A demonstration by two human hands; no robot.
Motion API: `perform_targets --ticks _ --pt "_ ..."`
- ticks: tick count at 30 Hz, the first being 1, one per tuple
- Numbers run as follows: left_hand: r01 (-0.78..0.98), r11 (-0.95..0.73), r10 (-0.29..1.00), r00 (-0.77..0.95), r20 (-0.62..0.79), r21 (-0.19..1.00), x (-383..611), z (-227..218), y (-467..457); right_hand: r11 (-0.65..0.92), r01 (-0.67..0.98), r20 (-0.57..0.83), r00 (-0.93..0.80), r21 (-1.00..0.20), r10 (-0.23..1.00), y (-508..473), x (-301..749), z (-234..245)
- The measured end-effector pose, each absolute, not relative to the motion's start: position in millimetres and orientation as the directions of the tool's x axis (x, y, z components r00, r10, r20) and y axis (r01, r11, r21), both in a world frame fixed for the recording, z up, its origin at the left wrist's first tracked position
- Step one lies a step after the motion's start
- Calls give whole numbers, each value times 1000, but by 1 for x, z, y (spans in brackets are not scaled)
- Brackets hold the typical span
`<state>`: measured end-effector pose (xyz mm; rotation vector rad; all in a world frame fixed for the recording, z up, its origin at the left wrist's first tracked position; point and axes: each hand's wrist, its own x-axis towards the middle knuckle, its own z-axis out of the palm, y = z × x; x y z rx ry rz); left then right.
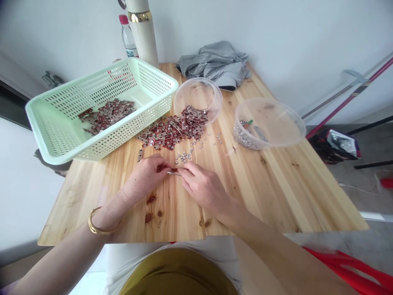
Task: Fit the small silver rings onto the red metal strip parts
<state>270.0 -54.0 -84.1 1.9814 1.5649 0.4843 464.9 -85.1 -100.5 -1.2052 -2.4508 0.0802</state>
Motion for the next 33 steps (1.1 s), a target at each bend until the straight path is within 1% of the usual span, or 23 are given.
perform_targets --ticks 4,7,9,11,13,15,18,20,26,33 --pt "766 -171 971 237 -26 619 271 -88 -57 640 761 246 -603 -109 759 -97 466 -99" --pt "775 -165 975 220 -15 610 271 -89 -59 647 758 161 -631 -85 759 -98 467 -91" --pt "771 -165 976 217 -10 615 271 -89 -59 662 736 125 -650 -146 750 -94 471 -86" --pt "758 -161 977 214 -7 631 270 -90 -59 638 714 152 -624 -289 767 -86 477 -83" --pt "741 -164 977 212 5 651 268 -92 -59 553 710 233 -504 -437 832 -74 485 -84" --pt "725 -184 975 219 32 663 267 -93 -59 468 727 309 -354 -502 883 -60 490 -88" --pt "714 -211 972 225 68 667 265 -95 -59 431 729 320 -298 -532 899 -42 489 -96" --pt "710 -218 972 223 80 670 264 -96 -58 421 735 298 -303 -532 905 -34 485 -100" --pt "703 -258 963 239 122 663 262 -99 -57 393 784 222 -325 -481 919 -24 477 -101" --pt "689 -250 964 244 108 681 263 -98 -58 398 768 161 -369 -502 915 -17 478 -94"
